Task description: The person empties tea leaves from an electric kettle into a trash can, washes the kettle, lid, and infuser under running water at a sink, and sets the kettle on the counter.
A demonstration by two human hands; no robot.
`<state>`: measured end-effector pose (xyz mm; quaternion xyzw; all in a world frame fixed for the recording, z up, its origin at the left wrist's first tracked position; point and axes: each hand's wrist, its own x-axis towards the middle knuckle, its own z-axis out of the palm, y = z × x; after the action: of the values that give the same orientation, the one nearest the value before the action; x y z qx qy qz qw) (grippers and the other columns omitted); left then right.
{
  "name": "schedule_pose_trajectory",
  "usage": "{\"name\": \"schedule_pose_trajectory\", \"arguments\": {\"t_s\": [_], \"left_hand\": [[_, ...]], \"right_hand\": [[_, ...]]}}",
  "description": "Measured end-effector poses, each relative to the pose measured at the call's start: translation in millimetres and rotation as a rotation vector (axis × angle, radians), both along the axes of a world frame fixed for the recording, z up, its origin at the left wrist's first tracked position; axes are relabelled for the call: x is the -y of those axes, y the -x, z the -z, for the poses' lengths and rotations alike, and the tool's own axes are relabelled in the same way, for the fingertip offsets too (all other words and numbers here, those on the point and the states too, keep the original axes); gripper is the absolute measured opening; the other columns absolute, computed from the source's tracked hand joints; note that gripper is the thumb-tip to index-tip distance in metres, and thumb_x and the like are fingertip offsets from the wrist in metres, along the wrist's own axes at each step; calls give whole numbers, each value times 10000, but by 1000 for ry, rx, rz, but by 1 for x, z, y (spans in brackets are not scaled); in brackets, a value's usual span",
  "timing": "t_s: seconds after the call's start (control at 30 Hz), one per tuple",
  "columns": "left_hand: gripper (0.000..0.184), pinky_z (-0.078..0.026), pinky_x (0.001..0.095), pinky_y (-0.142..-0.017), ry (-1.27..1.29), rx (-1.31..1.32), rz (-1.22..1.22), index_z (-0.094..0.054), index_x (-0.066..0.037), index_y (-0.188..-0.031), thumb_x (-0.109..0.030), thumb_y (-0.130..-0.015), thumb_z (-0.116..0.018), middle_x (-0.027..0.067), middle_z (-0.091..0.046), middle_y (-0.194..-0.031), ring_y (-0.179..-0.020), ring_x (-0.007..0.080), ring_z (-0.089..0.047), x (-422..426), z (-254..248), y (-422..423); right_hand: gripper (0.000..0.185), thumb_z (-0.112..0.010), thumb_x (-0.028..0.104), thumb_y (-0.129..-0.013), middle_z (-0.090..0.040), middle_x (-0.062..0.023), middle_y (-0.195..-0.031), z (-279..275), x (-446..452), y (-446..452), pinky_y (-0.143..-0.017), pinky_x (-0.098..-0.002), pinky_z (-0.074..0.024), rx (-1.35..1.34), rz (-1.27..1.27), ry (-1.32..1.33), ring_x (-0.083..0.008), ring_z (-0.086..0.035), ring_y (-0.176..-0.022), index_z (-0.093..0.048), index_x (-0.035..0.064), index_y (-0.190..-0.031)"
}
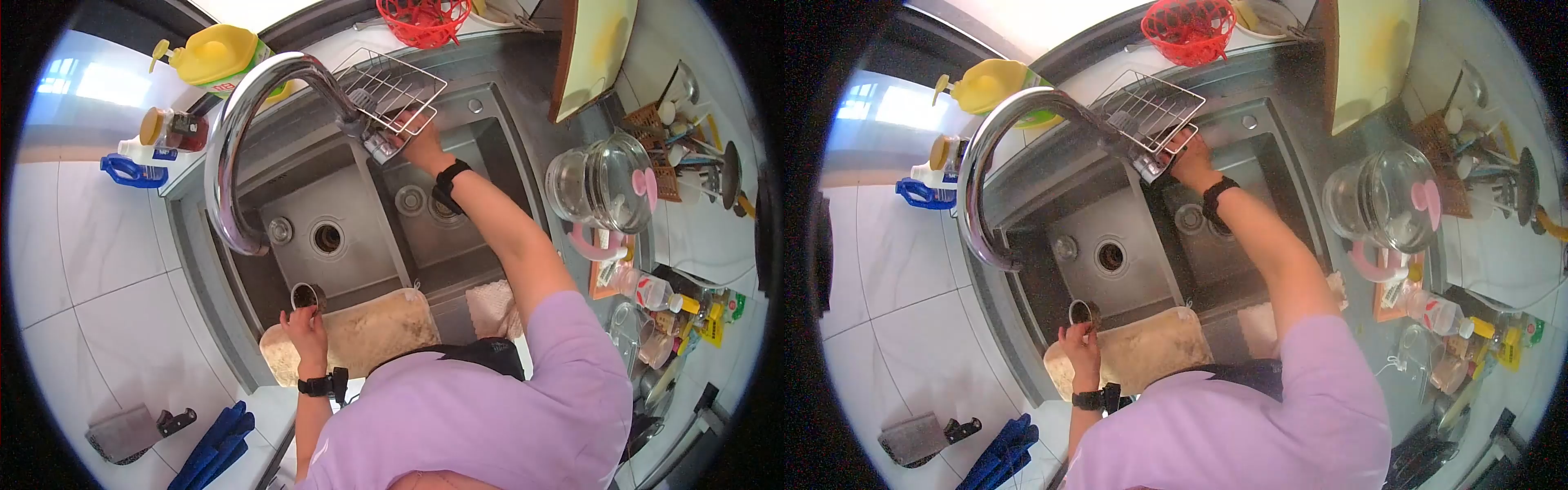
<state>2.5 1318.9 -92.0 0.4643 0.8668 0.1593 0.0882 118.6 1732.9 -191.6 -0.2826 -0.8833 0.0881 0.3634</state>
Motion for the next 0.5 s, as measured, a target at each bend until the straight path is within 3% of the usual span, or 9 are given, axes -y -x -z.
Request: {"name": "schedule_pose_trajectory", "arguments": {"t_s": [0.13, 0.27, 0.37, 0.4, 0.5], "left_hand": [[182, -249, 502, -981, -8, 18, 0, -565, -89, -864, -18, -702, -605, 35, -574, -820, -835, 227, -543, -9, 2, -2], [177, -254, 496, -979, 12, -7, 13, -562, -95, -860, -21, -705, -606, 34, -570, -810, -832, 226, -543, -20, 0, -2], [173, -257, 493, -979, -7, -9, 11, -561, -96, -854, -19, -704, -601, 35, -567, -803, -831, 229, -542, -28, -5, -4], [172, -258, 492, -979, -17, -4, 8, -561, -95, -853, -17, -704, -599, 36, -566, -802, -830, 230, -541, -29, -6, -5], [180, -261, 492, -978, -6, -13, 20, -564, -95, -854, -14, -697, -599, 40, -566, -807, -831, 232, -539, -29, -9, -6]], "right_hand": [[190, -591, 159, -743, -572, -80, -857, 1, -11, 16, -640, -371, -476, 273, -83, 248, -263, -576, -782, -626, 161, -930], [229, -566, 107, -736, -574, -97, -819, 14, -22, 13, -650, -386, -485, 174, -241, 105, -274, -577, -753, -610, 148, -956], [215, -563, 70, -718, -577, -110, -843, -14, -19, 0, -670, -375, -489, 316, -209, 54, -267, -579, -792, -602, 111, -925], [216, -580, 25, -671, -576, -123, -860, -20, -18, -6, -692, -365, -488, 127, -277, 108, -271, -578, -826, -593, 81, -879], [302, -561, -36, -629, -582, -143, -886, -26, -21, -9, -712, -393, -488, 250, -284, 154, -328, -578, -845, -613, 78, -904]]}}
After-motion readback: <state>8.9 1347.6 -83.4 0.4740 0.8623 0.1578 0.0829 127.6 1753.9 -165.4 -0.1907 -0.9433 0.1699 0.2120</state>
